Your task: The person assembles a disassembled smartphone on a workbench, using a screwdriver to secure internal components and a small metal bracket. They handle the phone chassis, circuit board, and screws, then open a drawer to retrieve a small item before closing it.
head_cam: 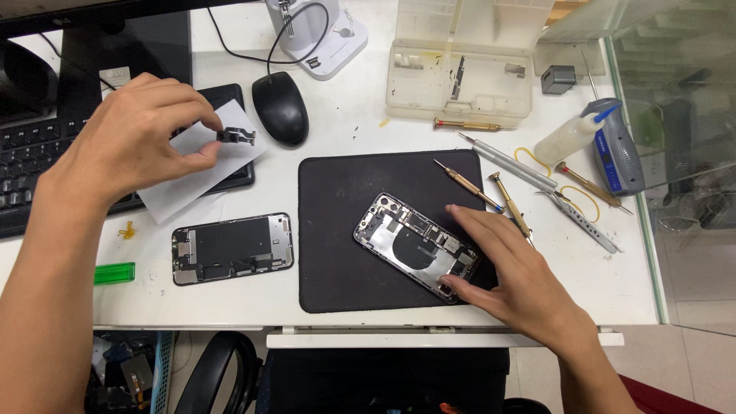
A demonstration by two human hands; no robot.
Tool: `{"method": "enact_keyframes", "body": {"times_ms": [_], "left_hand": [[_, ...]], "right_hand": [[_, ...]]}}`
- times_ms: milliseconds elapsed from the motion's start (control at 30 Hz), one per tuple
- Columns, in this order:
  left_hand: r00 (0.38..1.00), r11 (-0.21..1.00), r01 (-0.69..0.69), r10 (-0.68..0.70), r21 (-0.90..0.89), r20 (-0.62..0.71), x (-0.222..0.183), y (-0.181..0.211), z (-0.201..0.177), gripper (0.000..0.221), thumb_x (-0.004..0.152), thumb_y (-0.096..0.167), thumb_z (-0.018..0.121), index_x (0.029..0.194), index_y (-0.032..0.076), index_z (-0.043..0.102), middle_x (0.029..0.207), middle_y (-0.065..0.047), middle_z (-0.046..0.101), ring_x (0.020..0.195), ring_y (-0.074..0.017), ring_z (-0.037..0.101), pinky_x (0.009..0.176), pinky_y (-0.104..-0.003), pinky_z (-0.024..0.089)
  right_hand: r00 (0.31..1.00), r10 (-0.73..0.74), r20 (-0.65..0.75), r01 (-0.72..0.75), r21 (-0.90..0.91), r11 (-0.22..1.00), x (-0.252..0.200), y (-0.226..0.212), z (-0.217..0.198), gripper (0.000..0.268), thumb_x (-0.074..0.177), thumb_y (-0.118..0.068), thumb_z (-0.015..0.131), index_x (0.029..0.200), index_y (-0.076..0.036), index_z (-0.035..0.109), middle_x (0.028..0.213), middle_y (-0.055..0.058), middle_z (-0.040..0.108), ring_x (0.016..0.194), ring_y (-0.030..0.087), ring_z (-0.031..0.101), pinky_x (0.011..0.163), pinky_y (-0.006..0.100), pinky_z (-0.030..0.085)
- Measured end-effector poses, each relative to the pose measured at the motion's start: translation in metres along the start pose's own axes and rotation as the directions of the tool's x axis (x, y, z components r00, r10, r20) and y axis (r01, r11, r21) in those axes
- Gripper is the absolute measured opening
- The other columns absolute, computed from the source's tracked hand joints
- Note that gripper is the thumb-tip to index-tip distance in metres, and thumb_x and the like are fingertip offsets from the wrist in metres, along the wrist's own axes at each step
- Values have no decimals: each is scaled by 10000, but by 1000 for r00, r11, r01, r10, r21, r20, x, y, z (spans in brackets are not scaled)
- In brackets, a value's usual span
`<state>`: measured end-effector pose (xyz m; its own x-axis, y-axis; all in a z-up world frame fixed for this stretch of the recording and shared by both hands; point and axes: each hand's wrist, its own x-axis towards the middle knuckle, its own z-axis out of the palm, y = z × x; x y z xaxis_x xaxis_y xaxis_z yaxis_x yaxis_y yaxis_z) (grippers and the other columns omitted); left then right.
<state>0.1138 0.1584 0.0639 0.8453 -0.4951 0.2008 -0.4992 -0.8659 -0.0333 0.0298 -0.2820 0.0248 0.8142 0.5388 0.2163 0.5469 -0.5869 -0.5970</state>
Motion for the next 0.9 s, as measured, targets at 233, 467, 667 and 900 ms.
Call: {"method": "enact_keyframes", "body": {"times_ms": [233,467,667,900], "left_hand": [[895,894,-428,400,-134,-196,23,82,-12,161,788,125,814,892,23,746,968,-80,736,918,-209,677,900,-360,530],[782,805,-591,589,58,-206,42,147,-16,13,811,38,711,820,30,714,823,-31,620,856,-191,633,905,-335,533],[768,804,-594,576,25,-278,46,153,-8,18,825,35,708,838,25,714,824,-25,600,860,-187,625,917,-333,532],[762,805,-591,578,52,-293,48,153,-5,16,832,34,712,840,20,709,826,-28,594,858,-189,626,916,-332,534]], "right_hand": [[993,114,-16,-105,275,956,21,-6,-14,385,839,-92,767,1215,-35,712,1156,88,749,960,160,752,839,275,622],[959,246,138,-281,399,873,55,-16,-10,169,875,-87,744,1026,-27,792,917,53,762,778,104,718,701,244,608],[942,278,190,-333,402,853,57,-14,-3,142,865,-121,760,969,-40,812,837,32,766,701,82,703,618,226,588],[948,278,153,-316,383,868,54,-9,4,116,852,-110,768,928,-34,811,810,23,757,657,70,697,576,206,573]]}}
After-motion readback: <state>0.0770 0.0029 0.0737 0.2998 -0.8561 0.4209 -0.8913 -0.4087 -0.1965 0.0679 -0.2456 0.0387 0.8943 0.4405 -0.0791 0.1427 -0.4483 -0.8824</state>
